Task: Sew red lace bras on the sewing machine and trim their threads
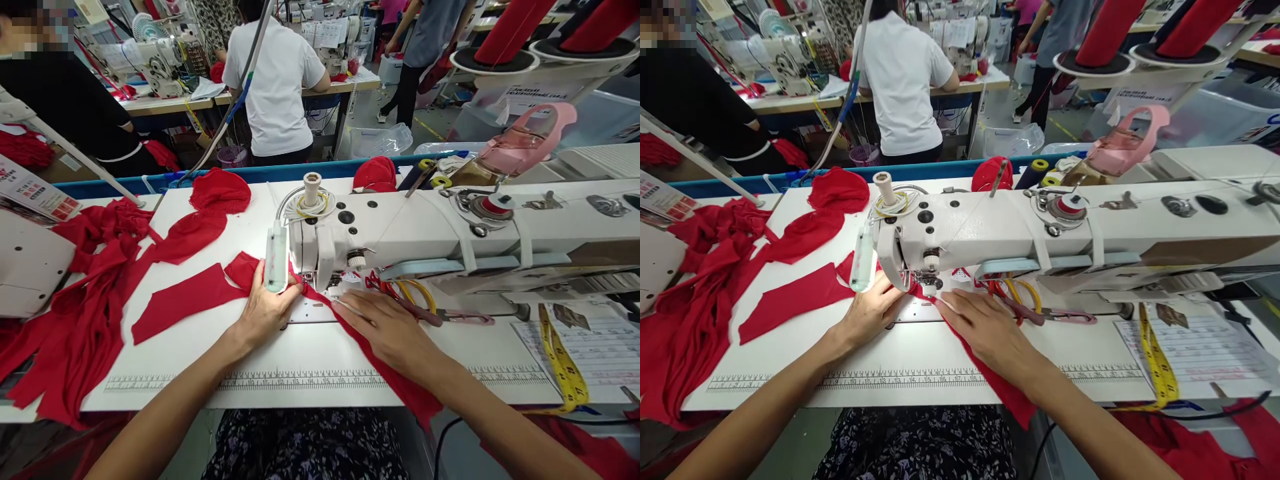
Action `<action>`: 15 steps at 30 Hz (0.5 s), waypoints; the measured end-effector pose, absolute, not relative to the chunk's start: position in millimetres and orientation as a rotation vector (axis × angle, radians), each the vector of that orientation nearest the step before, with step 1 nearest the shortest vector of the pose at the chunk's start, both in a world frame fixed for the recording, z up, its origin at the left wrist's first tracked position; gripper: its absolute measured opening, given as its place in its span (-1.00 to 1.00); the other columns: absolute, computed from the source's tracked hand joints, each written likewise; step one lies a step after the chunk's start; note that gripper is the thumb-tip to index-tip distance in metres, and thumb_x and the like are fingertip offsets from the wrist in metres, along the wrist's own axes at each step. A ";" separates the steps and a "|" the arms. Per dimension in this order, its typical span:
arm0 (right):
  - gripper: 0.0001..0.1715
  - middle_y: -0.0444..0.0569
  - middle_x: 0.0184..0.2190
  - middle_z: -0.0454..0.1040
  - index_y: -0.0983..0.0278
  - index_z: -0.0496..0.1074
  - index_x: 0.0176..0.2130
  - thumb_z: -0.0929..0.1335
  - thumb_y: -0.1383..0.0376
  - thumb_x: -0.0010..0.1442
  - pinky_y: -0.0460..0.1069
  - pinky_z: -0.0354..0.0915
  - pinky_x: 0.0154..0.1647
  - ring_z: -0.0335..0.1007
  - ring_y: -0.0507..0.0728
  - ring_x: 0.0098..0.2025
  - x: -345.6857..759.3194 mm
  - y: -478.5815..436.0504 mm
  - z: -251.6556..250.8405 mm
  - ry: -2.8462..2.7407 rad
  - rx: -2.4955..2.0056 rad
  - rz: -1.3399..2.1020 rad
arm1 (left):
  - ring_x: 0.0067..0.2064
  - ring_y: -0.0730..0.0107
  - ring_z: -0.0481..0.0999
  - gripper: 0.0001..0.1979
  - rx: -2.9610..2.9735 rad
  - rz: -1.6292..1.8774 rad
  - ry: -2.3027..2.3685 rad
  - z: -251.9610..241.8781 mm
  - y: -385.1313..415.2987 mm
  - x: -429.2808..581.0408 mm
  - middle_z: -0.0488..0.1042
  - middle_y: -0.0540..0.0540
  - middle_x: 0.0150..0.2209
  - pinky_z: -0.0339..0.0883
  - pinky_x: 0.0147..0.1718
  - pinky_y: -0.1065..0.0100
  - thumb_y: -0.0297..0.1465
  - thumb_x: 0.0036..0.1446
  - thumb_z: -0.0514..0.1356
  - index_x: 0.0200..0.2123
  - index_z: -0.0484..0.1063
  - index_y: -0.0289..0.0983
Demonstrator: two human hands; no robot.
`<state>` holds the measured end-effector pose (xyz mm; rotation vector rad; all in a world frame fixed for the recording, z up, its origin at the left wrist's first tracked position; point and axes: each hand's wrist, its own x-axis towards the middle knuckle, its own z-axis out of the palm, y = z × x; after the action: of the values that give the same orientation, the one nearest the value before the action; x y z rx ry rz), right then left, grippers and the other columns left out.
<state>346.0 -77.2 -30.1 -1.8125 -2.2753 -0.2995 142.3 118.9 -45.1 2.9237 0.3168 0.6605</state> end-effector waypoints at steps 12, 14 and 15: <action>-0.62 0.10 0.12 0.43 0.29 0.35 0.16 0.21 0.31 0.41 0.15 0.12 0.10 0.33 0.17 0.04 321.3 -38.8 -33.8 -2.355 -1.662 0.149 | -0.20 0.28 0.46 -0.66 3.126 0.416 0.191 -32.7 116.8 143.8 0.46 -0.10 -0.21 0.42 -0.12 0.11 -0.68 0.21 -0.02 -0.09 0.40 -0.25; -0.63 0.09 0.12 0.43 0.29 0.35 0.15 0.20 0.30 0.42 0.16 0.10 0.12 0.34 0.17 0.03 319.9 -38.5 -36.4 -2.351 -1.660 0.122 | -0.20 0.26 0.46 -0.66 3.177 0.364 0.191 -33.8 114.5 144.3 0.45 -0.12 -0.22 0.42 -0.19 0.15 -0.67 0.22 -0.04 -0.07 0.38 -0.28; -0.63 0.09 0.12 0.43 0.29 0.35 0.15 0.20 0.29 0.42 0.17 0.09 0.12 0.34 0.17 0.02 319.4 -38.6 -37.6 -2.343 -1.658 0.105 | -0.20 0.25 0.46 -0.67 3.187 0.378 0.184 -35.8 114.2 144.4 0.44 -0.13 -0.21 0.42 -0.20 0.15 -0.66 0.23 -0.03 -0.06 0.38 -0.28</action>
<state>319.4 -38.6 -37.6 -1.6584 -2.3432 0.1046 144.4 114.2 -35.8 3.1865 0.1838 0.3783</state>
